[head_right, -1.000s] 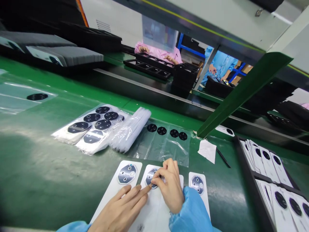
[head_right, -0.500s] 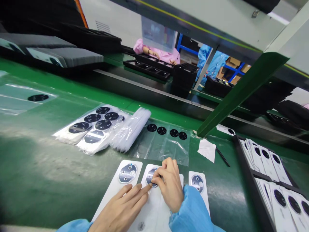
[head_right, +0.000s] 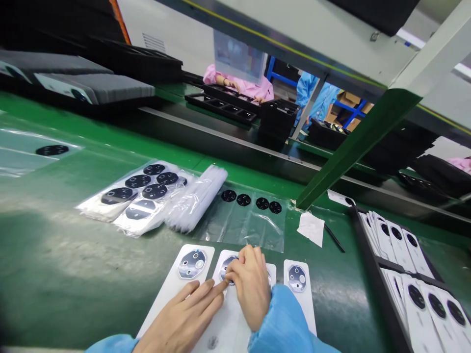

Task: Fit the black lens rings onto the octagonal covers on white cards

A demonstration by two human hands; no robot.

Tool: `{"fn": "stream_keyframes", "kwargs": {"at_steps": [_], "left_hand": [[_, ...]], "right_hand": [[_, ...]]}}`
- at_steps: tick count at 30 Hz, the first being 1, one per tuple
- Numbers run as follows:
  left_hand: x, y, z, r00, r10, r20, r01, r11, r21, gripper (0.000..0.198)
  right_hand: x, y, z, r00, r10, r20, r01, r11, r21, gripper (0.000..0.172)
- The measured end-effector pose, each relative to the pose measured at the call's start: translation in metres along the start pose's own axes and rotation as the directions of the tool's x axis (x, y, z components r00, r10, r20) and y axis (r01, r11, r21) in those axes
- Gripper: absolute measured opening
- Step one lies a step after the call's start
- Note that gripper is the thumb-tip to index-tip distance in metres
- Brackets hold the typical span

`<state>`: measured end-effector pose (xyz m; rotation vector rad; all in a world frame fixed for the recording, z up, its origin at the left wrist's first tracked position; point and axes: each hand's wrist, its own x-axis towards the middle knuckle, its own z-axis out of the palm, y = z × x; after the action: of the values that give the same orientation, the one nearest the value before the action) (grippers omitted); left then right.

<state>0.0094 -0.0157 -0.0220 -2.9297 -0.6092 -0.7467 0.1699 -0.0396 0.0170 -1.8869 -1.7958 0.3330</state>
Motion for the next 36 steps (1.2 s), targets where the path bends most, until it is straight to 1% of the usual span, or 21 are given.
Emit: {"fn": "stream_keyframes", "kwargs": {"at_steps": [3, 6, 9, 11, 12, 14, 15, 16, 18, 19, 21, 23, 26, 29, 32, 36], "left_hand": [[0.000, 0.000, 0.000, 1.000, -0.009, -0.003, 0.009, 1.000, -0.007, 0.022], [0.000, 0.000, -0.001, 0.999, -0.006, -0.048, 0.006, 1.000, -0.006, 0.029], [0.000, 0.000, 0.000, 0.999, -0.003, -0.034, 0.003, 1.000, -0.002, 0.025], [0.000, 0.000, -0.001, 1.000, -0.009, -0.022, 0.009, 1.000, -0.017, 0.022], [0.000, 0.000, -0.001, 1.000, -0.014, -0.023, 0.013, 1.000, -0.029, 0.021], [0.000, 0.000, -0.003, 0.999, -0.019, -0.030, 0.018, 0.999, -0.048, 0.023], [0.001, -0.001, -0.004, 0.999, -0.020, -0.032, 0.018, 0.998, -0.054, 0.024], [0.001, -0.001, -0.005, 0.999, -0.021, -0.037, 0.018, 0.998, -0.058, 0.025], [0.001, -0.001, -0.006, 0.999, -0.025, -0.039, 0.022, 0.997, -0.068, 0.025], [0.002, -0.001, -0.006, 0.999, -0.026, -0.040, 0.023, 0.997, -0.071, 0.025], [0.002, -0.001, -0.006, 0.999, -0.033, -0.038, 0.031, 0.997, -0.074, 0.025], [0.002, 0.000, -0.006, 0.999, -0.039, -0.027, 0.037, 0.996, -0.077, 0.025], [0.002, 0.000, -0.006, 0.999, -0.039, -0.011, 0.038, 0.996, -0.086, 0.024], [0.001, 0.000, -0.007, 0.999, -0.033, -0.014, 0.032, 0.997, -0.073, 0.023], [0.003, 0.001, -0.011, 0.999, -0.031, -0.027, 0.028, 0.996, -0.087, 0.023], [0.008, 0.002, -0.020, 0.994, -0.030, -0.106, 0.009, 0.982, -0.188, 0.027]], "right_hand": [[-0.002, -0.001, 0.000, 0.999, -0.014, 0.041, 0.014, 1.000, -0.010, 0.022], [-0.003, -0.003, 0.001, 1.000, -0.006, -0.011, 0.006, 1.000, -0.005, 0.023], [-0.001, -0.002, -0.001, 1.000, -0.021, -0.014, 0.021, 1.000, 0.012, 0.023], [0.003, 0.001, -0.009, 0.999, -0.016, -0.029, 0.019, 0.995, 0.093, 0.023], [0.004, 0.004, -0.015, 0.998, 0.008, -0.063, 0.002, 0.987, 0.162, 0.021], [0.004, 0.013, -0.031, 0.983, 0.113, -0.148, -0.058, 0.939, 0.339, 0.016], [0.003, 0.018, -0.039, 0.970, 0.182, -0.163, -0.095, 0.895, 0.435, 0.013], [-0.001, 0.025, -0.045, 0.955, 0.255, -0.153, -0.138, 0.836, 0.531, 0.012], [-0.009, 0.039, -0.050, 0.920, 0.380, -0.094, -0.218, 0.697, 0.684, 0.013], [-0.014, 0.046, -0.049, 0.903, 0.424, -0.068, -0.244, 0.636, 0.732, 0.016], [-0.021, 0.060, -0.044, 0.876, 0.480, -0.047, -0.266, 0.561, 0.784, 0.023], [-0.026, 0.070, -0.036, 0.863, 0.504, -0.044, -0.267, 0.528, 0.806, 0.032], [-0.026, 0.076, -0.031, 0.856, 0.517, -0.029, -0.258, 0.474, 0.842, 0.044], [-0.025, 0.075, -0.033, 0.859, 0.511, -0.024, -0.240, 0.444, 0.864, 0.041], [-0.026, 0.074, -0.035, 0.863, 0.504, -0.029, -0.233, 0.447, 0.864, 0.035], [-0.026, 0.076, -0.032, 0.864, 0.502, -0.046, -0.225, 0.465, 0.856, 0.031]]}}
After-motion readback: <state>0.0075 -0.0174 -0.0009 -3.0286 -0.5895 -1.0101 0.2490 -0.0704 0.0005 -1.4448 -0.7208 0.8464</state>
